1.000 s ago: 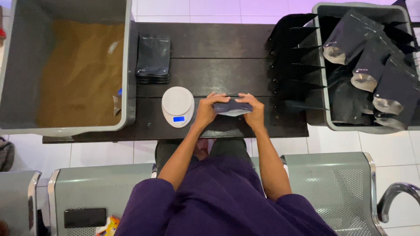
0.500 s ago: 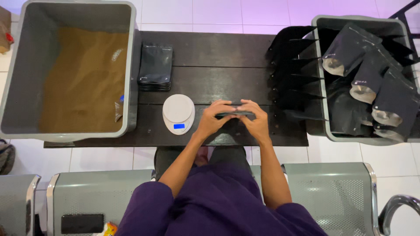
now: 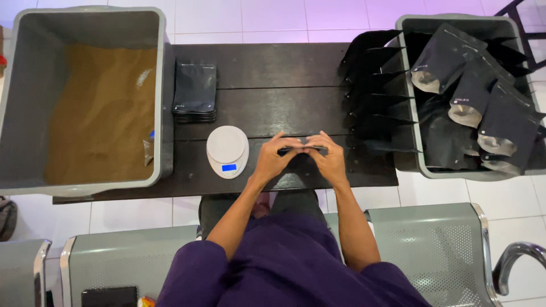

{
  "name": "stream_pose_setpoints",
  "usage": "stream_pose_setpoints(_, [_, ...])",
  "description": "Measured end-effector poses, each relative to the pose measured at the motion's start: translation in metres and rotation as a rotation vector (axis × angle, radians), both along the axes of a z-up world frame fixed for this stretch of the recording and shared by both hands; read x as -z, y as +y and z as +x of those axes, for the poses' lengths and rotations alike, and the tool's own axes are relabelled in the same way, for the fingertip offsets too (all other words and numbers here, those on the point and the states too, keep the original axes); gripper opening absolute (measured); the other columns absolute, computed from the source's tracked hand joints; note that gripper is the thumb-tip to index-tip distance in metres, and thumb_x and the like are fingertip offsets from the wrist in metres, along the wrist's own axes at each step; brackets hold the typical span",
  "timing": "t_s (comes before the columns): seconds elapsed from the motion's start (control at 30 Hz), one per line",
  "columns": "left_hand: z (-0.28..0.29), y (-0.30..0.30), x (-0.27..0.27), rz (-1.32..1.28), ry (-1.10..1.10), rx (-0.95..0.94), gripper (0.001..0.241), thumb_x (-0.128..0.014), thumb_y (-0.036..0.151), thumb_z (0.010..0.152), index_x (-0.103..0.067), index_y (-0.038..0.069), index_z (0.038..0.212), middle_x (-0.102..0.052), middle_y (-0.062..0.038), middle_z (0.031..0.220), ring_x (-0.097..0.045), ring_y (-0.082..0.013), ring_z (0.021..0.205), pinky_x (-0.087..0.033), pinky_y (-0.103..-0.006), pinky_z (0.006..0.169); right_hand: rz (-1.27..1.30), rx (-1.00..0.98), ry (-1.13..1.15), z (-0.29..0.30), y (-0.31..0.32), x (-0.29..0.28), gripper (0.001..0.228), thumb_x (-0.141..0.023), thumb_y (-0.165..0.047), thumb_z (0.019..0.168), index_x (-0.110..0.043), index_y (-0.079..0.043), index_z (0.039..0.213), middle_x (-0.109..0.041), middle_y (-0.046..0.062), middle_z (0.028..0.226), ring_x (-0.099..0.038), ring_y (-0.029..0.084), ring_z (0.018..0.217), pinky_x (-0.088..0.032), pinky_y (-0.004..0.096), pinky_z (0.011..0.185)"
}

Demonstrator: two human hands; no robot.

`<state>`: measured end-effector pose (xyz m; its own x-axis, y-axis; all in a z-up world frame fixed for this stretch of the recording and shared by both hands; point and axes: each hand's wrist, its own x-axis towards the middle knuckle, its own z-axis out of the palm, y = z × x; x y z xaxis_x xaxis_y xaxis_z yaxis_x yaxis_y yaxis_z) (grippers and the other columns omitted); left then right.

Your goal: The person scoops sand from a large bin into a small black pouch using a plastic cup, then places the pouch on a digital scale, adjusts the amount of sand inside, and seals the pouch.

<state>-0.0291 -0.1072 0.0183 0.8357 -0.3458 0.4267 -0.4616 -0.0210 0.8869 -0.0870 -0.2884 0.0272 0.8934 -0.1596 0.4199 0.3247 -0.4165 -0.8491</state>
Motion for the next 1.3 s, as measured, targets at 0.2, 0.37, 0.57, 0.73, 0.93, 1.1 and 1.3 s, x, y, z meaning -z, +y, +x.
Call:
stream_pose_setpoints(0.2, [0.002, 0.02, -0.022, -0.05, 0.029, 0.174, 0.021, -0.072, 0.008, 0.093, -0.078, 0.013, 0.112, -0.079, -0.012, 0.109, -0.072, -0.0356, 0.109, -0.051, -0.0508, 0.104, -0.011, -0.055, -0.01, -0.012, -0.017, -0.008, 0.01, -0.074, -0.007, 0.092, -0.08, -0.004, 0.1, -0.077, 0.017, 0.099, -0.073, 0.039, 0.107, -0.046, 0.053, 0.11])
stream_pose_setpoints(0.37, [0.002, 0.019, -0.026, 0.029, -0.035, 0.118, 0.018, -0.071, 0.014, 0.096, -0.079, 0.016, 0.112, -0.079, -0.005, 0.113, -0.072, -0.028, 0.112, -0.05, -0.0438, 0.106, -0.032, 0.005, -0.074, -0.01, -0.015, 0.005, 0.01, -0.076, -0.009, 0.092, -0.082, -0.006, 0.099, -0.079, 0.013, 0.097, -0.075, 0.031, 0.103, -0.046, 0.048, 0.11])
stream_pose_setpoints(0.57, [-0.001, 0.019, -0.007, -0.055, 0.024, 0.125, 0.029, -0.079, 0.017, 0.088, -0.078, 0.016, 0.117, -0.078, -0.007, 0.116, -0.071, -0.0294, 0.115, -0.051, -0.045, 0.106, 0.043, -0.012, -0.049, -0.012, -0.014, -0.001, 0.021, -0.08, -0.007, 0.086, -0.078, -0.003, 0.106, -0.076, 0.017, 0.102, -0.071, 0.037, 0.107, -0.049, 0.053, 0.104])
stream_pose_setpoints(0.73, [-0.009, 0.012, 0.002, -0.067, 0.083, 0.07, 0.037, -0.085, 0.018, 0.083, -0.078, 0.018, 0.12, -0.078, -0.006, 0.114, -0.07, -0.0281, 0.114, -0.053, -0.0433, 0.103, 0.081, -0.069, -0.001, -0.012, 0.002, 0.005, 0.027, -0.085, -0.013, 0.083, -0.078, -0.004, 0.107, -0.076, 0.015, 0.106, -0.071, 0.036, 0.112, -0.049, 0.05, 0.103])
stream_pose_setpoints(0.93, [-0.016, 0.008, 0.0, -0.245, 0.085, 0.126, 0.016, -0.078, -0.001, 0.086, -0.081, 0.008, 0.098, -0.081, -0.01, 0.098, -0.076, -0.0302, 0.101, -0.056, -0.0435, 0.096, 0.183, 0.032, -0.063, -0.014, 0.014, 0.018, 0.009, -0.084, -0.001, 0.082, -0.079, -0.004, 0.088, -0.078, 0.012, 0.088, -0.074, 0.034, 0.102, -0.055, 0.045, 0.096])
stream_pose_setpoints(1.1, [-0.03, 0.016, 0.008, -0.034, 0.228, 0.002, 0.037, -0.077, 0.01, 0.091, -0.073, 0.01, 0.128, -0.075, -0.012, 0.121, -0.066, -0.0327, 0.122, -0.045, -0.0472, 0.11, 0.185, 0.116, 0.219, -0.026, 0.016, 0.061, 0.065, -0.086, -0.013, 0.079, -0.063, -0.009, 0.139, -0.072, 0.015, 0.125, -0.064, 0.029, 0.125, -0.046, 0.043, 0.111])
stream_pose_setpoints(1.3, [-0.039, 0.018, 0.061, 0.198, 0.183, -0.144, 0.054, -0.086, 0.025, 0.083, -0.068, 0.004, 0.129, -0.072, -0.02, 0.122, -0.064, -0.0414, 0.122, -0.048, -0.0527, 0.107, -0.024, 0.251, 0.458, -0.042, 0.02, 0.096, 0.06, -0.087, -0.018, 0.083, -0.063, -0.007, 0.137, -0.065, 0.016, 0.124, -0.066, 0.036, 0.119, -0.056, 0.047, 0.103])
